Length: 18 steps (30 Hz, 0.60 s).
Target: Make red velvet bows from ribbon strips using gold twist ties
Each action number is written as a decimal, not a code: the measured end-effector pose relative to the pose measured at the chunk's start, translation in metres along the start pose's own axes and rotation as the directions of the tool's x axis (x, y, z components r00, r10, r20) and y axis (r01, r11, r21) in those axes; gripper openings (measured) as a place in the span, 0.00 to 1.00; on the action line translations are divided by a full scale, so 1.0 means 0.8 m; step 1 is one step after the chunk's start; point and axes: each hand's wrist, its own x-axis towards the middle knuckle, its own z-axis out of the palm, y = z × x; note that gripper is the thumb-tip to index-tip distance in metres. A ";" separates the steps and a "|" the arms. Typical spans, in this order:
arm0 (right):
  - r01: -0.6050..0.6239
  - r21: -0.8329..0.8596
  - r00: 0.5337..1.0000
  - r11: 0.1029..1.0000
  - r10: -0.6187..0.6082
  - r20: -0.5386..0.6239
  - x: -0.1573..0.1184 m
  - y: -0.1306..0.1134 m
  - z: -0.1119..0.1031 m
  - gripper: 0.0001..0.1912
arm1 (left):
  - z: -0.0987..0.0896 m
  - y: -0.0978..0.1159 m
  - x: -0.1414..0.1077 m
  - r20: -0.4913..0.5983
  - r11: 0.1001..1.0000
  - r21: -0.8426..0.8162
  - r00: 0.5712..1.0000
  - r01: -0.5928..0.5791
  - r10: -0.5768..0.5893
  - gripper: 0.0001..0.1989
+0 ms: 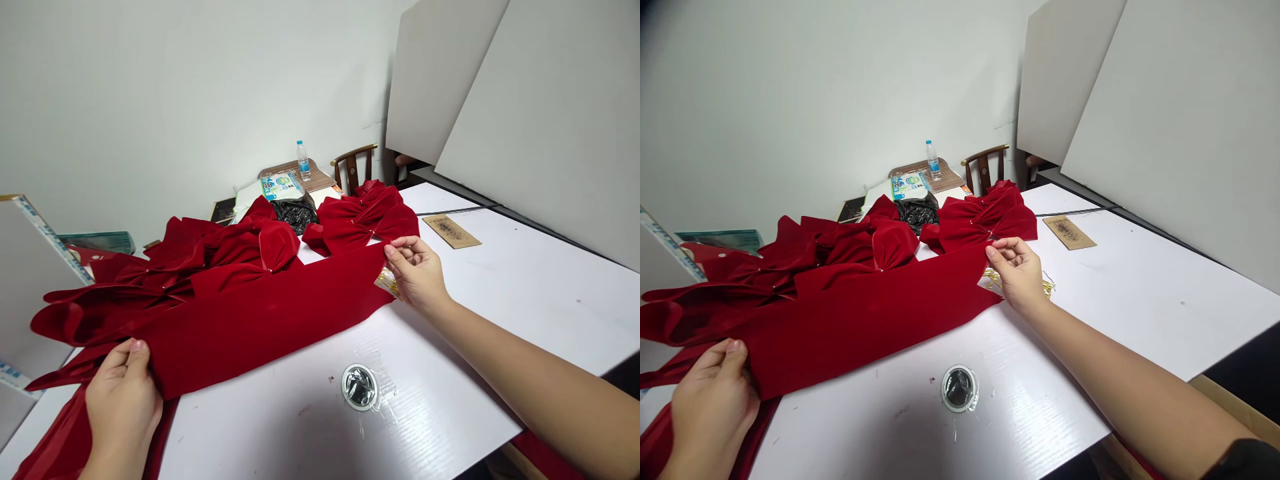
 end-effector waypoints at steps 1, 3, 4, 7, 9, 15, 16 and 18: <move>0.010 -0.005 1.000 1.000 -0.010 -0.003 0.000 -0.001 0.000 0.22 | 0.001 0.001 -0.001 -0.009 0.997 -0.049 0.999 0.053 -0.054 0.16; 0.035 -0.022 0.999 0.999 -0.035 -0.009 0.000 -0.002 0.000 0.22 | 0.002 0.004 -0.003 -0.010 0.996 -0.063 0.998 0.068 -0.069 0.15; 0.045 -0.029 0.999 0.999 -0.045 -0.012 0.000 -0.003 0.001 0.22 | 0.003 0.006 -0.004 -0.010 0.995 -0.066 0.997 0.076 -0.077 0.15; 0.053 -0.030 0.998 0.998 -0.054 -0.024 -0.001 -0.007 0.003 0.24 | 0.005 0.009 -0.005 -0.028 0.993 -0.082 0.996 0.083 -0.086 0.14; 0.047 -0.022 0.998 0.999 -0.048 -0.039 -0.001 -0.010 0.004 0.25 | 0.006 0.011 -0.007 -0.038 0.993 -0.088 0.996 0.079 -0.082 0.14; 0.025 -0.021 0.999 0.999 -0.026 -0.020 -0.002 -0.014 0.004 0.27 | 0.009 0.015 -0.012 -0.045 0.992 -0.092 0.995 0.083 -0.087 0.14; 0.023 -0.020 0.999 1.000 -0.024 -0.021 -0.002 -0.015 0.004 0.27 | 0.009 0.016 -0.012 -0.047 0.993 -0.087 0.995 0.079 -0.083 0.14; 0.013 -0.014 1.000 1.000 -0.013 -0.025 -0.002 -0.015 0.004 0.27 | 0.009 0.015 -0.012 -0.054 0.994 -0.078 0.996 0.072 -0.077 0.15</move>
